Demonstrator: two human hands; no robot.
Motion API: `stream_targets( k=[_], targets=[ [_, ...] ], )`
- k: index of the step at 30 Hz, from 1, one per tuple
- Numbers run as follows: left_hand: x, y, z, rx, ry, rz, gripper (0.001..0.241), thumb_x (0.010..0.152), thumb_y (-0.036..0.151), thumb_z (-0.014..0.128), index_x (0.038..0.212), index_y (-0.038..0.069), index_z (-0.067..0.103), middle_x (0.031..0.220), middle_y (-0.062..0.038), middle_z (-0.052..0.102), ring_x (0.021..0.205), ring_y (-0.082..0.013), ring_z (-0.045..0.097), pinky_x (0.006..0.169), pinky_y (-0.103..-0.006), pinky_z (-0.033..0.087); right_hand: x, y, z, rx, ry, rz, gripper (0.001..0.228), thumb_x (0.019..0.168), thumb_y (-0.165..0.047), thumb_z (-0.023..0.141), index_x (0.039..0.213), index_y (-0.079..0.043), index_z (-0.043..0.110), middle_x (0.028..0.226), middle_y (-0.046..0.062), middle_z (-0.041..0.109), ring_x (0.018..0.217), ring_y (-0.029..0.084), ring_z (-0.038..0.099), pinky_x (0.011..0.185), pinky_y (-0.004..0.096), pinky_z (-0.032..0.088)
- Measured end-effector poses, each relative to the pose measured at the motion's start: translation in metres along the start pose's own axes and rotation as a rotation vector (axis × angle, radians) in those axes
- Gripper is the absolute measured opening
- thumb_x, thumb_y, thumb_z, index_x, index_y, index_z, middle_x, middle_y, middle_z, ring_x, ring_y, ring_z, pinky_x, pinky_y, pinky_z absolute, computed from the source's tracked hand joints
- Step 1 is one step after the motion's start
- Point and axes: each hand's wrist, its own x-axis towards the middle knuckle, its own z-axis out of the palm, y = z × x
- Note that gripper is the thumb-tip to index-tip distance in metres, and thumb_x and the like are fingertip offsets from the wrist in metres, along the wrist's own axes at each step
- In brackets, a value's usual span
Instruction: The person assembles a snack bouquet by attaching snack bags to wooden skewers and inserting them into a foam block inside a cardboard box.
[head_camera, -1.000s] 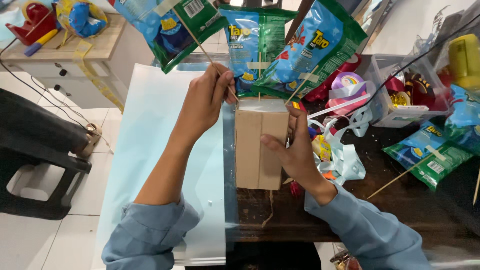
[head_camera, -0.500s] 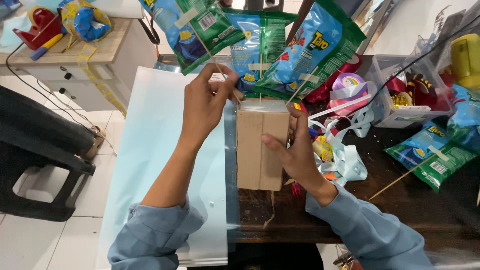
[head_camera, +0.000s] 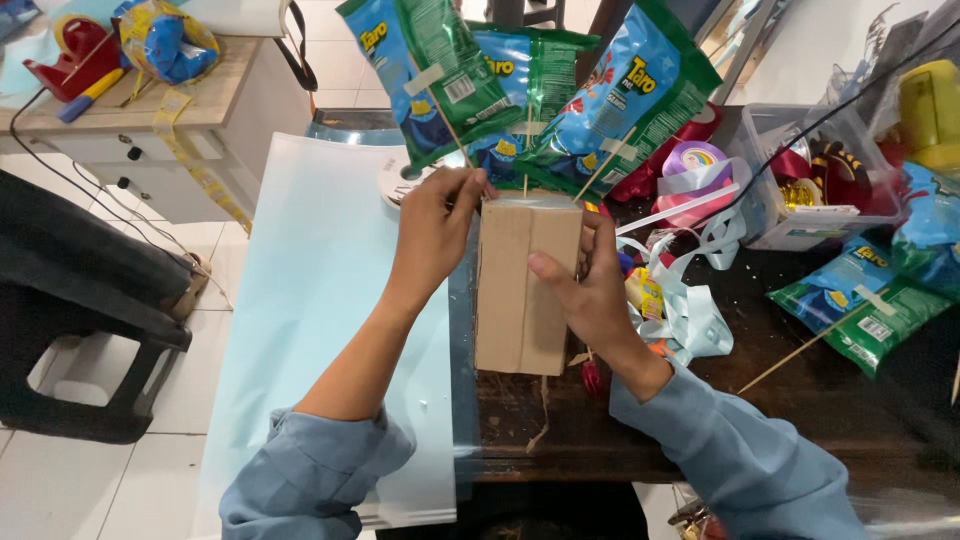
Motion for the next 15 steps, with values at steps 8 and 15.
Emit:
stream_targets(
  k=[8, 15],
  targets=[
    [0.027, -0.013, -0.032, -0.158, 0.502, -0.138, 0.029, 0.101, 0.045, 0.078, 0.106, 0.018, 0.072, 0.083, 0.003, 0.058, 0.086, -0.0107, 0.057, 0.077, -0.0299, 0.044, -0.003, -0.013, 0.002, -0.035, -0.029, 0.032, 0.077, 0.089, -0.040, 0.085, 0.145, -0.009, 0.043, 0.125, 0.015, 0.070, 0.110, 0.024, 0.073, 0.091, 0.041, 0.061],
    [0.073, -0.013, -0.057, -0.902, 0.177, -0.232, 0.050, 0.083, 0.034, 0.090, 0.121, 0.005, 0.075, 0.114, -0.013, 0.086, 0.097, -0.0234, 0.085, 0.094, -0.0397, 0.074, -0.005, -0.030, 0.000, -0.058, -0.116, 0.013, 0.068, 0.091, -0.035, 0.080, 0.142, -0.008, 0.043, 0.129, 0.013, 0.071, 0.116, 0.020, 0.073, 0.091, 0.031, 0.060]
  ],
)
